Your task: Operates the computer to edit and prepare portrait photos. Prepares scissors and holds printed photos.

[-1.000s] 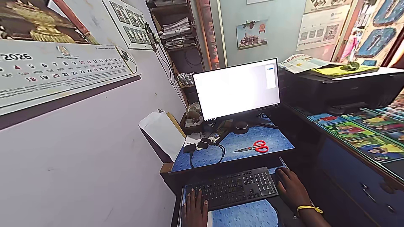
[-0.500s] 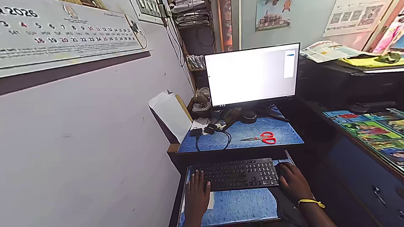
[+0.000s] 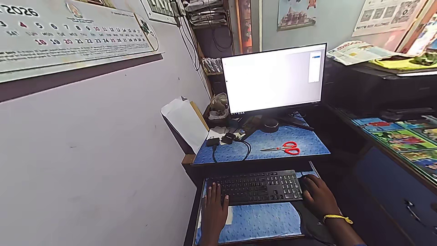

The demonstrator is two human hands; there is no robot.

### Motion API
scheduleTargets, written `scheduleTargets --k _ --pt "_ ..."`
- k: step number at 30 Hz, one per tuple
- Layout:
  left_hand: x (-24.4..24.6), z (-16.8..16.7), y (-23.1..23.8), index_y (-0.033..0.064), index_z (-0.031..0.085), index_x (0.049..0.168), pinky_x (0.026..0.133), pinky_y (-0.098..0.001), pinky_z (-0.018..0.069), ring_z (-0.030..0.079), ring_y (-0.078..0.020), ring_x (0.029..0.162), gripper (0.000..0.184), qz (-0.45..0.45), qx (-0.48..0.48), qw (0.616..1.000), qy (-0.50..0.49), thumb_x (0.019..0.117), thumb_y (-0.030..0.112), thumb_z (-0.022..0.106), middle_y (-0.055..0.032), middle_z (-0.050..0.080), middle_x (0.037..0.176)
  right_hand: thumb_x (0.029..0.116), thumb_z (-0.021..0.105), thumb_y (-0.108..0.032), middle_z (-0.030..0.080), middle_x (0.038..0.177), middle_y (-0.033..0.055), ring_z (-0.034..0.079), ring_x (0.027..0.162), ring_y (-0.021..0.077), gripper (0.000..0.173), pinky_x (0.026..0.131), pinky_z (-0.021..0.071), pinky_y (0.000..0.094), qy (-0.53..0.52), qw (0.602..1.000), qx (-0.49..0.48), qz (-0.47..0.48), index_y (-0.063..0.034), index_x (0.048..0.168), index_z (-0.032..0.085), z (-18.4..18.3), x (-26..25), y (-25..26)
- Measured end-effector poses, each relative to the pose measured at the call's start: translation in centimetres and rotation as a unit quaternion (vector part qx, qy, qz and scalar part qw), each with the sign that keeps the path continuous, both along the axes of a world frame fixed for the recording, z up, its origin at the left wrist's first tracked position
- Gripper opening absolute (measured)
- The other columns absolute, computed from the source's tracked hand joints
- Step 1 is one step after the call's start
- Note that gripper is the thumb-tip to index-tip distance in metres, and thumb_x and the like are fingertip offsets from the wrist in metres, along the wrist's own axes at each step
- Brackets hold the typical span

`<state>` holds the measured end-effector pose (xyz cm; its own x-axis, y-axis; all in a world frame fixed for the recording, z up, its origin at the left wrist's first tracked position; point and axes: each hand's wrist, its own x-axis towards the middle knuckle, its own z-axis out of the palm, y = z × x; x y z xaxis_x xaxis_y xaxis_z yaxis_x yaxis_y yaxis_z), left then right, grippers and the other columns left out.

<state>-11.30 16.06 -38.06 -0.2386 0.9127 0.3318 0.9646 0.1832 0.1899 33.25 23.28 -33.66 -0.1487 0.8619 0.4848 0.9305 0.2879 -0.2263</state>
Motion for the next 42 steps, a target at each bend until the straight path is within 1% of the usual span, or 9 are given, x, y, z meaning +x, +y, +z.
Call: scheduleTargets --k 7,14,19,22,25,33,36,39,42 --pt "0.0 -0.1 0.0 0.0165 0.037 0.160 0.123 -0.0547 0.0230 0.029 -0.0276 0.154 0.074 0.001 0.000 1.000 -0.004 0.1027 0.061 0.021 -0.0047 0.033 0.167 0.0836 0.052 -0.038 0.066 0.134 0.0065 0.060 0.128 0.0268 0.047 0.106 0.0497 0.0471 -0.001 1.000 0.006 -0.004 -0.0171 0.119 0.073 -0.1 0.0 0.0" --pt "0.0 0.2 -0.1 0.0151 0.039 0.158 0.123 -0.0546 0.0244 0.030 -0.0287 0.154 0.074 -0.002 -0.001 1.000 0.003 0.1026 0.060 0.022 -0.0063 0.033 0.166 0.0864 0.053 -0.037 0.063 0.138 0.0107 0.057 0.132 0.0306 0.048 0.110 0.0466 0.0491 0.008 0.999 -0.018 -0.037 -0.0156 0.125 0.072 0.0 -0.1 0.1" --pt "0.1 0.3 -0.2 0.0128 0.039 0.158 0.122 -0.0580 0.0240 0.029 -0.0316 0.154 0.074 -0.010 0.002 1.000 -0.017 0.1029 0.059 0.023 -0.0094 0.033 0.166 0.0870 0.053 -0.035 0.064 0.137 0.0142 0.059 0.129 0.0351 0.048 0.106 0.0492 0.0522 0.009 0.999 -0.003 -0.031 -0.0104 0.123 0.072 -0.4 0.1 0.2" --pt "0.2 0.4 -0.3 0.0109 0.037 0.159 0.123 -0.0595 0.0214 0.027 -0.0335 0.155 0.073 -0.020 -0.004 1.000 -0.020 0.1037 0.057 0.025 -0.0127 0.030 0.167 0.0864 0.053 -0.039 0.063 0.139 0.0111 0.059 0.129 0.0319 0.050 0.106 0.0495 0.0500 0.003 0.999 -0.004 -0.045 -0.0152 0.125 0.072 -0.5 0.2 0.3" --pt "0.2 1.0 -0.5 0.0090 0.035 0.159 0.123 -0.0599 0.0191 0.024 -0.0354 0.155 0.071 -0.026 -0.028 0.999 -0.025 0.1048 0.053 0.028 -0.0146 0.027 0.168 0.0849 0.052 -0.042 0.063 0.139 0.0132 0.060 0.127 0.0332 0.054 0.104 0.0500 0.0510 0.003 0.998 0.002 -0.064 -0.0156 0.129 0.069 0.1 -0.1 0.1" --pt "0.6 2.0 -0.8 0.0064 0.036 0.159 0.124 -0.0591 0.0179 0.023 -0.0370 0.155 0.069 -0.028 -0.041 0.998 -0.040 0.1060 0.050 0.031 -0.0153 0.028 0.167 0.0890 0.053 -0.038 0.063 0.140 0.0088 0.059 0.131 0.0284 0.050 0.107 0.0501 0.0467 0.018 0.998 -0.010 -0.057 -0.0168 0.131 0.068 -0.1 -0.1 0.1" --pt "0.7 2.3 -0.8 0.0055 0.035 0.159 0.124 -0.0595 0.0172 0.023 -0.0373 0.155 0.069 -0.029 -0.044 0.998 -0.041 0.1062 0.049 0.031 -0.0162 0.027 0.167 0.0915 0.049 -0.038 0.064 0.138 0.0081 0.059 0.131 0.0272 0.047 0.107 0.0501 0.0455 0.017 0.998 0.003 -0.064 -0.0181 0.129 0.070 -0.1 -0.3 0.2" --pt "0.7 2.1 -0.9 0.0060 0.036 0.158 0.124 -0.0597 0.0179 0.023 -0.0392 0.155 0.069 -0.023 -0.040 0.998 -0.038 0.1057 0.050 0.032 -0.0181 0.026 0.167 0.0927 0.049 -0.037 0.064 0.138 0.0090 0.058 0.132 0.0279 0.047 0.108 0.0492 0.0456 0.016 0.998 0.006 -0.068 -0.0171 0.130 0.069 -0.1 -0.4 0.1" --pt "0.6 1.9 -0.7 0.0075 0.041 0.156 0.122 -0.0609 0.0222 0.023 -0.0457 0.153 0.068 -0.021 -0.019 0.999 -0.044 0.1043 0.051 0.035 -0.0229 0.026 0.166 0.0947 0.046 -0.039 0.063 0.138 0.0082 0.058 0.132 0.0266 0.047 0.109 0.0486 0.0446 0.015 0.998 0.006 -0.067 -0.0183 0.130 0.070 -0.1 -0.3 0.1"
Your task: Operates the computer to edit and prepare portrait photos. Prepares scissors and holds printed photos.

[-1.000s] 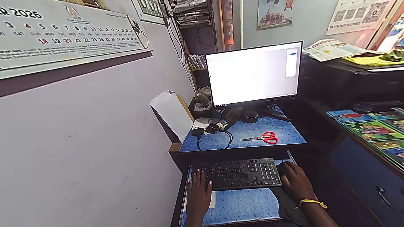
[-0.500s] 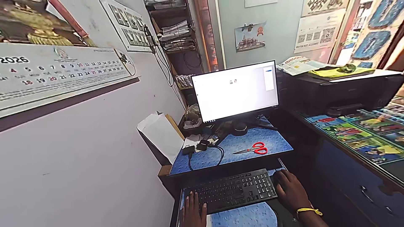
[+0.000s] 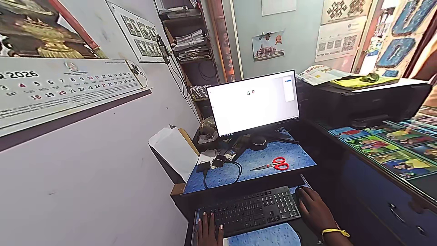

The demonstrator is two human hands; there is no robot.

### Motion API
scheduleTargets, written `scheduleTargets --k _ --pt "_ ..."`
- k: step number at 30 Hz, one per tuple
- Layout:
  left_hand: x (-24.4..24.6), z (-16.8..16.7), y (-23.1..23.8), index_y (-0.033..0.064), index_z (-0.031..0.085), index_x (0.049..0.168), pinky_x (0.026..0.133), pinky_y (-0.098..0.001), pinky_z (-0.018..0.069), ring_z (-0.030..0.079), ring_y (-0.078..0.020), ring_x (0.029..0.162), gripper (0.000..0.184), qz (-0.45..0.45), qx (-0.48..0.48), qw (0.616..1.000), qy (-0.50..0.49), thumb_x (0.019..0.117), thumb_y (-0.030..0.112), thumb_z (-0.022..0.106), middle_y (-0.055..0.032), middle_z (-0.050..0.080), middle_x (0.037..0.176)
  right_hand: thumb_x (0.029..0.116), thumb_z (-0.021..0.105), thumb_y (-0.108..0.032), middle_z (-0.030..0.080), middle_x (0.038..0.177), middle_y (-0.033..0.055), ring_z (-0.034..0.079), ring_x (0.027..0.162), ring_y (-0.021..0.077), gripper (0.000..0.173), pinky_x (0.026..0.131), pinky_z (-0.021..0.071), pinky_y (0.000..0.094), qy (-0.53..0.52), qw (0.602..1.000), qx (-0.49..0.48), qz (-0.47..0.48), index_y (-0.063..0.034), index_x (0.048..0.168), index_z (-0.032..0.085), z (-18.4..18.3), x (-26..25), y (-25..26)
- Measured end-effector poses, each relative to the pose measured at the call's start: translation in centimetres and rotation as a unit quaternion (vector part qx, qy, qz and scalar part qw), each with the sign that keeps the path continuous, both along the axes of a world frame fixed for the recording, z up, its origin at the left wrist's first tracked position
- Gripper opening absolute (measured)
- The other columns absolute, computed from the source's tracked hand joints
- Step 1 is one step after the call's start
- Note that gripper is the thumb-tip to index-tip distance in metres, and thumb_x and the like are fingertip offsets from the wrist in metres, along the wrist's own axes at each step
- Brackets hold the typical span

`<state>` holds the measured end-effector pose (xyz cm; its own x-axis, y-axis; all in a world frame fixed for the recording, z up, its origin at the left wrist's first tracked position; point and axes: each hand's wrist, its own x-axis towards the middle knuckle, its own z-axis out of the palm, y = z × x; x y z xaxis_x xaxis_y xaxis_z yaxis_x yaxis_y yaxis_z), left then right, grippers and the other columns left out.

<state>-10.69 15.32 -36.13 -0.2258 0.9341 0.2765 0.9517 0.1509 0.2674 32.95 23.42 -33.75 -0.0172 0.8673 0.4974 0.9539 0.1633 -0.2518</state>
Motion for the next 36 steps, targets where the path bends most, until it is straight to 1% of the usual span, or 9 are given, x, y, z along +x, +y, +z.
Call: scheduleTargets --k 3,6,8,11,14,17,20,32,36 --pt "-0.3 0.4 0.9 0.0118 0.045 0.154 0.118 -0.0631 0.0287 0.027 -0.0463 0.151 0.066 0.010 0.013 1.000 -0.021 0.1036 0.052 0.037 -0.0210 0.028 0.166 0.0943 0.048 -0.037 0.063 0.139 0.0090 0.058 0.132 0.0268 0.046 0.109 0.0489 0.0442 0.003 1.000 -0.004 0.004 -0.0176 0.130 0.069 0.1 0.0 0.1" --pt "-0.8 0.7 2.8 0.0117 0.050 0.151 0.109 -0.0632 0.0410 0.045 -0.0442 0.142 0.060 0.020 0.055 0.997 -0.044 0.1034 0.048 0.040 -0.0202 0.035 0.162 0.0943 0.052 -0.036 0.060 0.143 0.0115 0.055 0.136 0.0290 0.047 0.111 0.0476 0.0463 0.014 1.000 -0.015 0.006 -0.0161 0.134 0.067 -0.4 0.2 0.2" --pt "-1.3 0.9 4.0 0.0068 0.050 0.150 0.112 -0.0603 0.0395 0.050 -0.0420 0.138 0.063 0.025 0.059 0.996 -0.057 0.1037 0.047 0.037 -0.0213 0.046 0.155 0.0951 0.054 -0.037 0.055 0.150 0.0118 0.052 0.140 0.0287 0.050 0.113 0.0461 0.0467 0.023 0.999 -0.031 0.003 -0.0169 0.139 0.064 -0.3 0.2 0.2" --pt "-2.0 0.8 4.7 0.0022 0.052 0.146 0.111 -0.0589 0.0417 0.054 -0.0411 0.134 0.062 0.028 0.065 0.994 -0.079 0.1034 0.045 0.039 -0.0223 0.054 0.148 0.0974 0.052 -0.043 0.048 0.156 0.0115 0.046 0.145 0.0282 0.054 0.114 0.0446 0.0477 0.034 0.998 -0.054 -0.004 -0.0183 0.146 0.058 0.1 0.0 0.2" --pt "-2.1 -0.3 3.7 0.0078 0.054 0.147 0.114 -0.0577 0.0388 0.049 -0.0394 0.140 0.059 0.006 0.072 0.996 -0.059 0.1035 0.045 0.039 -0.0187 0.048 0.154 0.0996 0.046 -0.048 0.051 0.154 0.0102 0.046 0.145 0.0277 0.056 0.116 0.0428 0.0461 0.024 0.997 -0.070 -0.011 -0.0187 0.146 0.057 -0.1 0.0 0.4" --pt "-1.7 -0.8 2.3 0.0158 0.053 0.149 0.119 -0.0581 0.0312 0.038 -0.0439 0.147 0.058 -0.008 0.066 0.998 -0.007 0.1035 0.048 0.037 -0.0194 0.038 0.161 0.1000 0.045 -0.045 0.053 0.152 0.0103 0.048 0.143 0.0278 0.053 0.116 0.0427 0.0463 0.020 0.997 -0.072 -0.009 -0.0178 0.143 0.060 0.1 0.0 0.5" --pt "-1.5 -0.5 2.1 0.0127 0.052 0.150 0.119 -0.0588 0.0303 0.034 -0.0455 0.149 0.058 -0.008 0.053 0.998 -0.021 0.1039 0.045 0.039 -0.0212 0.034 0.163 0.0999 0.045 -0.046 0.053 0.152 0.0108 0.047 0.144 0.0279 0.053 0.115 0.0429 0.0468 0.019 0.997 -0.071 -0.018 -0.0194 0.142 0.062 0.1 -0.1 0.2" --pt "-1.7 -1.2 2.1 0.0100 0.053 0.149 0.122 -0.0561 0.0281 0.033 -0.0434 0.150 0.062 -0.007 0.052 0.999 0.002 0.1050 0.049 0.033 -0.0181 0.039 0.161 0.0973 0.047 -0.041 0.056 0.149 0.0108 0.050 0.141 0.0287 0.049 0.114 0.0437 0.0472 0.018 0.999 -0.048 -0.007 -0.0178 0.136 0.066 0.0 -0.1 0.0" --pt "-1.8 -1.8 2.2 0.0085 0.055 0.147 0.121 -0.0558 0.0305 0.037 -0.0438 0.148 0.061 -0.012 0.084 0.996 0.008 0.1050 0.048 0.035 -0.0191 0.043 0.159 0.0936 0.050 -0.036 0.063 0.140 0.0116 0.058 0.132 0.0302 0.045 0.110 0.0478 0.0478 0.006 0.999 0.013 0.030 -0.0144 0.126 0.072 -0.9 0.4 0.3"
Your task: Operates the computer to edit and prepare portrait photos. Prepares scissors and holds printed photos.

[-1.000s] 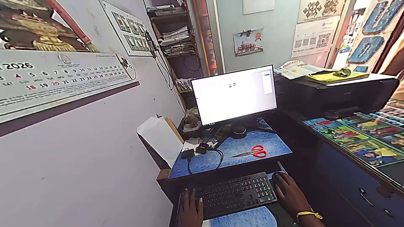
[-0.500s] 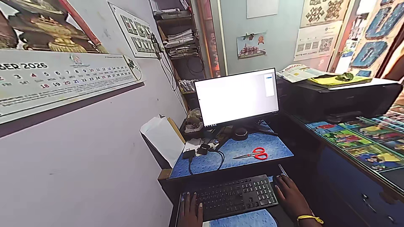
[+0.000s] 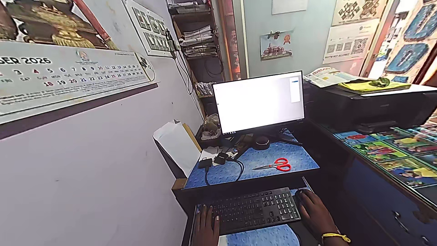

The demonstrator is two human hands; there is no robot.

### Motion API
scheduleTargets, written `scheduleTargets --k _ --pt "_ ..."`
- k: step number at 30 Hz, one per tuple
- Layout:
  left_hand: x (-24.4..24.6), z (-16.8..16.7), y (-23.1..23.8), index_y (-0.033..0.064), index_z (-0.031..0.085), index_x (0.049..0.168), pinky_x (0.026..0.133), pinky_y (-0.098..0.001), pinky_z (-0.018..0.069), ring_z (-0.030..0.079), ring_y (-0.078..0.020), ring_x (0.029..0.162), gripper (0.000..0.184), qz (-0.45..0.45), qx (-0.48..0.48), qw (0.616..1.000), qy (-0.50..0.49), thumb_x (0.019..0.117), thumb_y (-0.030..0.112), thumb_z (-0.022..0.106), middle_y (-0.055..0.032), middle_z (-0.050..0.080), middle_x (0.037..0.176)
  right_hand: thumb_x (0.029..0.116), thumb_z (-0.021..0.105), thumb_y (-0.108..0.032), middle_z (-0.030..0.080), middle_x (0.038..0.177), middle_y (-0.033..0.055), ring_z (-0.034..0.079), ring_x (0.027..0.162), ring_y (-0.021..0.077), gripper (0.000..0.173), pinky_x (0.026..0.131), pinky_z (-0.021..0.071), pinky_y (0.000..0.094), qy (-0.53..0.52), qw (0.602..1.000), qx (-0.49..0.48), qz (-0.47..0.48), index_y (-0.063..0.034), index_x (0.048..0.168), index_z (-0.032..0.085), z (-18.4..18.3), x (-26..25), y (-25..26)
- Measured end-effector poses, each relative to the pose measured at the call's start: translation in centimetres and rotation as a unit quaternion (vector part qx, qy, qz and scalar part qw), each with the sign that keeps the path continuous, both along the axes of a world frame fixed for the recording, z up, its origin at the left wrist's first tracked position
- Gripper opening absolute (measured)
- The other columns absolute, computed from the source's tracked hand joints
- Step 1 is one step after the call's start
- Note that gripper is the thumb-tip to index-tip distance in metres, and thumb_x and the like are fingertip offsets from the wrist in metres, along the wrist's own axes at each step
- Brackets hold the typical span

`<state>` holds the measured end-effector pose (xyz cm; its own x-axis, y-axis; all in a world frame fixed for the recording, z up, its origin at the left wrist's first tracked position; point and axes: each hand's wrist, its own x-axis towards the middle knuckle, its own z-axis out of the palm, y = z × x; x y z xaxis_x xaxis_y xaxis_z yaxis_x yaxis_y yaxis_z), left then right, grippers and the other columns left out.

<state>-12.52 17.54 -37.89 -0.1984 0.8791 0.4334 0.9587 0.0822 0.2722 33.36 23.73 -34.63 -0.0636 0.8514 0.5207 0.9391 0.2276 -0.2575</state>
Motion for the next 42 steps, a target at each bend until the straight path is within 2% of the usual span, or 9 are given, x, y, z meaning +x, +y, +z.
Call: scheduleTargets --k 6,11,15,19,27,31,42 --pt "-0.2 -0.5 0.3 0.0109 0.057 0.145 0.121 -0.0543 0.0307 0.038 -0.0421 0.147 0.062 0.007 0.009 1.000 0.002 0.1042 0.051 0.033 -0.0169 0.045 0.158 0.0914 0.049 -0.038 0.063 0.139 0.0094 0.059 0.131 0.0274 0.046 0.108 0.0497 0.0464 -0.003 1.000 0.015 0.017 -0.0184 0.126 0.071 0.4 -0.2 -0.3" --pt "-0.2 -0.5 0.4 0.0127 0.058 0.145 0.121 -0.0539 0.0304 0.039 -0.0407 0.148 0.063 0.012 0.009 1.000 0.006 0.1037 0.052 0.031 -0.0154 0.045 0.158 0.0877 0.052 -0.037 0.062 0.141 0.0100 0.060 0.130 0.0283 0.048 0.104 0.0517 0.0486 -0.005 1.000 0.002 0.024 -0.0171 0.128 0.071 0.5 -0.2 -0.4" --pt "-0.1 -0.1 0.3 0.0122 0.058 0.145 0.121 -0.0540 0.0309 0.039 -0.0412 0.147 0.063 0.015 -0.003 1.000 0.005 0.1036 0.052 0.031 -0.0158 0.045 0.158 0.0922 0.051 -0.037 0.060 0.144 0.0088 0.055 0.136 0.0271 0.047 0.110 0.0478 0.0465 -0.003 1.000 -0.006 -0.001 -0.0194 0.132 0.068 0.3 -0.2 -0.1" --pt "-0.2 -0.1 0.4 0.0111 0.057 0.145 0.121 -0.0549 0.0301 0.039 -0.0414 0.147 0.063 0.014 -0.013 1.000 0.004 0.1034 0.051 0.032 -0.0167 0.044 0.158 0.0974 0.044 -0.040 0.061 0.143 0.0088 0.055 0.137 0.0259 0.045 0.113 0.0454 0.0452 0.000 1.000 -0.003 -0.017 -0.0204 0.129 0.071 0.4 -0.6 0.0" --pt "-0.1 0.2 0.2 0.0095 0.058 0.144 0.121 -0.0553 0.0300 0.040 -0.0422 0.146 0.062 0.003 -0.003 1.000 0.003 0.1042 0.050 0.033 -0.0186 0.045 0.157 0.0968 0.045 -0.040 0.058 0.146 0.0091 0.053 0.138 0.0271 0.046 0.111 0.0470 0.0476 0.010 0.999 -0.032 -0.021 -0.0213 0.131 0.070 0.5 -0.5 -0.3" --pt "0.1 0.6 0.0 0.0103 0.057 0.145 0.119 -0.0571 0.0319 0.039 -0.0435 0.146 0.062 0.007 -0.019 1.000 -0.008 0.1039 0.050 0.034 -0.0178 0.043 0.159 0.0973 0.047 -0.041 0.059 0.146 0.0106 0.054 0.137 0.0285 0.046 0.111 0.0469 0.0475 0.001 1.000 -0.013 -0.011 -0.0195 0.132 0.070 -0.3 -0.1 0.1" --pt "0.1 0.6 0.0 0.0111 0.057 0.146 0.119 -0.0562 0.0322 0.039 -0.0433 0.146 0.062 0.009 -0.019 1.000 -0.005 0.1040 0.050 0.033 -0.0167 0.043 0.159 0.0990 0.044 -0.042 0.058 0.147 0.0100 0.052 0.139 0.0274 0.048 0.114 0.0447 0.0465 -0.004 1.000 -0.022 -0.020 -0.0201 0.134 0.068 0.0 -0.4 0.0"
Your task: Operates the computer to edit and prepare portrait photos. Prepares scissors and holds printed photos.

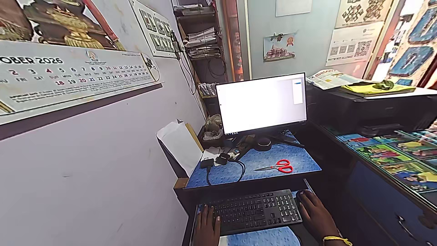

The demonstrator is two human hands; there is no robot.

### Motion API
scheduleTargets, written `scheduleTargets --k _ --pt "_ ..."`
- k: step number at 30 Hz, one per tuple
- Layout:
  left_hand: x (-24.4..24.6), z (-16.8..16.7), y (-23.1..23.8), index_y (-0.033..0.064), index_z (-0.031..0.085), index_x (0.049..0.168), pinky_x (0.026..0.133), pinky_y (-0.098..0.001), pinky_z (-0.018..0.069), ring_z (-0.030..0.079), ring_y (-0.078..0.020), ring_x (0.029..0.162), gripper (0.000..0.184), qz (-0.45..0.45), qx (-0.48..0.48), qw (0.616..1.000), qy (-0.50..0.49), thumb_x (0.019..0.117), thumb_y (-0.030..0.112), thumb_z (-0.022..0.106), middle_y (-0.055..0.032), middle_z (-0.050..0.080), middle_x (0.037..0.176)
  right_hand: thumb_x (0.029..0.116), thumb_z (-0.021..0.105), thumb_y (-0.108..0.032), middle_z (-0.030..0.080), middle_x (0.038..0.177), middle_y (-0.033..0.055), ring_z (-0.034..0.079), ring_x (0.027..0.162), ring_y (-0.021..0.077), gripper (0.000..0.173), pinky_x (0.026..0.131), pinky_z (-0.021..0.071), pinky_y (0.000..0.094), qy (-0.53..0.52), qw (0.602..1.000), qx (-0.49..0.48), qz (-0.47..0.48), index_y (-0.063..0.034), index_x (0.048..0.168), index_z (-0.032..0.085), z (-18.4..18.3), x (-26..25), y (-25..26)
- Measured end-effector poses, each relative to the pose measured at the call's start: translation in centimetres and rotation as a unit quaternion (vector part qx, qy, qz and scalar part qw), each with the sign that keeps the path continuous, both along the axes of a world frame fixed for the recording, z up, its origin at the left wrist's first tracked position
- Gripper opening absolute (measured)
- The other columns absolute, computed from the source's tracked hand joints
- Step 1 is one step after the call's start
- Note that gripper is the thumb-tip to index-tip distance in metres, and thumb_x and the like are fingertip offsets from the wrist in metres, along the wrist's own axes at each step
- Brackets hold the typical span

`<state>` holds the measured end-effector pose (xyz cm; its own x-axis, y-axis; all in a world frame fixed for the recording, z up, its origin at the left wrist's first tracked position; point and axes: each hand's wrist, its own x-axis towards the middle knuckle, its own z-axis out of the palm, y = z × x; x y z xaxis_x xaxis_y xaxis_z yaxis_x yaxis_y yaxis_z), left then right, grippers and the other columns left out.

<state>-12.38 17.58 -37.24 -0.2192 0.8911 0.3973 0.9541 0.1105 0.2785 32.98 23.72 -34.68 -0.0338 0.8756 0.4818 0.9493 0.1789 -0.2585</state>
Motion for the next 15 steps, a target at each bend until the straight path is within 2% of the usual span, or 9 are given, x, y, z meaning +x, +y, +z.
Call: scheduleTargets --k 15 --pt "-0.08 -0.08 -0.05 0.0113 0.056 0.146 0.119 -0.0556 0.0316 0.039 -0.0426 0.147 0.061 -0.002 0.002 1.000 0.000 0.1041 0.049 0.034 -0.0168 0.043 0.159 0.0995 0.043 -0.042 0.058 0.147 0.0093 0.052 0.140 0.0258 0.049 0.116 0.0432 0.0442 -0.005 1.000 -0.008 -0.002 -0.0191 0.135 0.067 0.11 0.04 -0.02"
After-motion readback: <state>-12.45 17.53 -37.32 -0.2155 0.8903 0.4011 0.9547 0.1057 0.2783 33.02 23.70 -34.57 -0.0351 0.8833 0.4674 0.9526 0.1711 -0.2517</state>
